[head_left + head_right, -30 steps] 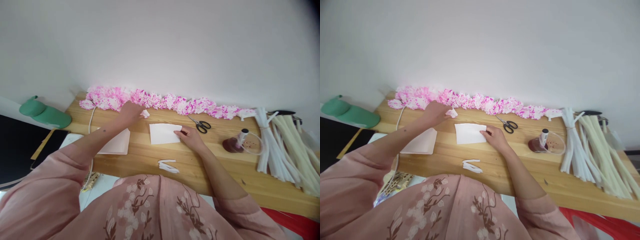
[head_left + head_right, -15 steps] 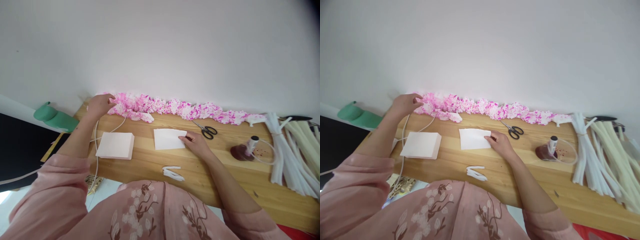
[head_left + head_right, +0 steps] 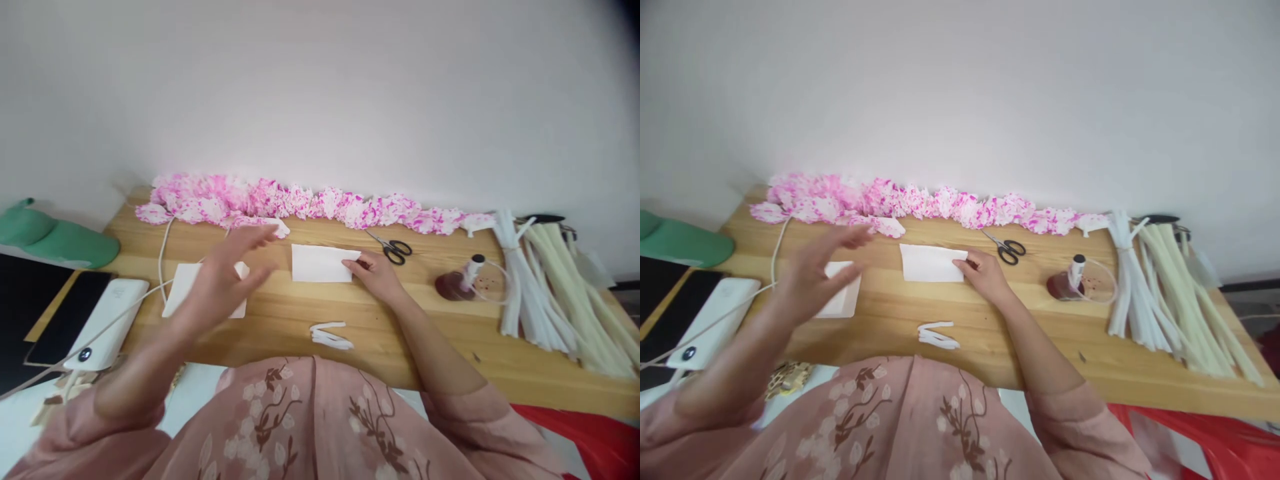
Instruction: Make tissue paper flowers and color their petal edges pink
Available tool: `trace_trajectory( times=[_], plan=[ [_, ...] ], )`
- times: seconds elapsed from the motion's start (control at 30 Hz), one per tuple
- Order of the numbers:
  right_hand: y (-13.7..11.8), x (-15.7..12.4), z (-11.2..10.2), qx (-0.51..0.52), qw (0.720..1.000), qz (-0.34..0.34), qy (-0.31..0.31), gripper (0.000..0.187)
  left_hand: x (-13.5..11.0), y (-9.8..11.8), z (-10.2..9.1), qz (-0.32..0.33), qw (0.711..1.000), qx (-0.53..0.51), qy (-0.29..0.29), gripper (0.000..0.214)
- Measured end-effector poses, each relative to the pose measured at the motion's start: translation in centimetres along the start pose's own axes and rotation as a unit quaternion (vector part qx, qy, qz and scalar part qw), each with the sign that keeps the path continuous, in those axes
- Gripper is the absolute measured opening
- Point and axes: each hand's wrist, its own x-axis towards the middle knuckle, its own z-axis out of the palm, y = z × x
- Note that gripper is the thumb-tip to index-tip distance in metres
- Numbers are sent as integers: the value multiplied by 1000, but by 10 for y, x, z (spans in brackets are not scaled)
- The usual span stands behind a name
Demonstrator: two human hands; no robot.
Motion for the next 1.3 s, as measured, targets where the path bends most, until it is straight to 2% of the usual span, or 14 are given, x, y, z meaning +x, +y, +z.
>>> trace_trajectory(
  times=[0.1, 0.17, 0.23, 0.3, 0.4, 0.47, 0.53, 0.6, 0.7, 0.77, 0.83, 0.93, 1.03, 1.3],
  plan=[
    [-4, -2, 1, 38, 999, 13, 6, 32, -14, 8, 48, -7, 993, -114, -26, 69],
    [-6, -3, 1, 61, 998, 15, 4, 32, -9, -2, 76, -42, 987, -155, 1, 82],
    [-8, -4, 1, 72, 997, 13, -4, 33, 3, -13, 94, -96, 972, -216, 4, 90],
    [-8, -5, 1, 85, 996, 10, -19, 34, 15, -19, 103, -149, 943, -296, -20, 89],
    [-8, -5, 1, 102, 994, 3, -37, 35, 27, -16, 108, -212, 885, -411, -58, 72],
    [-7, -5, 1, 99, 994, 1, -37, 35, 30, -11, 111, -226, 849, -475, -51, 65],
    [-8, -5, 0, 87, 996, -3, -25, 34, 30, -9, 112, -221, 832, -508, -37, 60],
    [-10, -5, -2, 69, 997, -21, -1, 31, 28, -9, 113, -202, 846, -494, -15, 51],
    [-14, -7, -6, 31, 996, -75, 33, 28, 25, -13, 114, -115, 900, -418, 48, 31],
    [-14, -7, -8, 12, 994, -105, 42, 25, 23, -17, 119, -75, 919, -382, 69, 22],
    [-12, -5, -8, 1, 992, -115, 40, 21, 23, -23, 128, -100, 914, -388, 57, 25],
    [-7, -3, -6, -8, 993, -112, 18, 18, 23, -33, 145, -160, 891, -423, 31, 40],
    [-5, -2, -4, -7, 993, -114, 14, 21, 23, -39, 155, -161, 895, -415, 23, 43],
    [-4, -2, -3, -9, 993, -116, 25, 25, 23, -34, 150, -173, 901, -397, 29, 46]
  ],
)
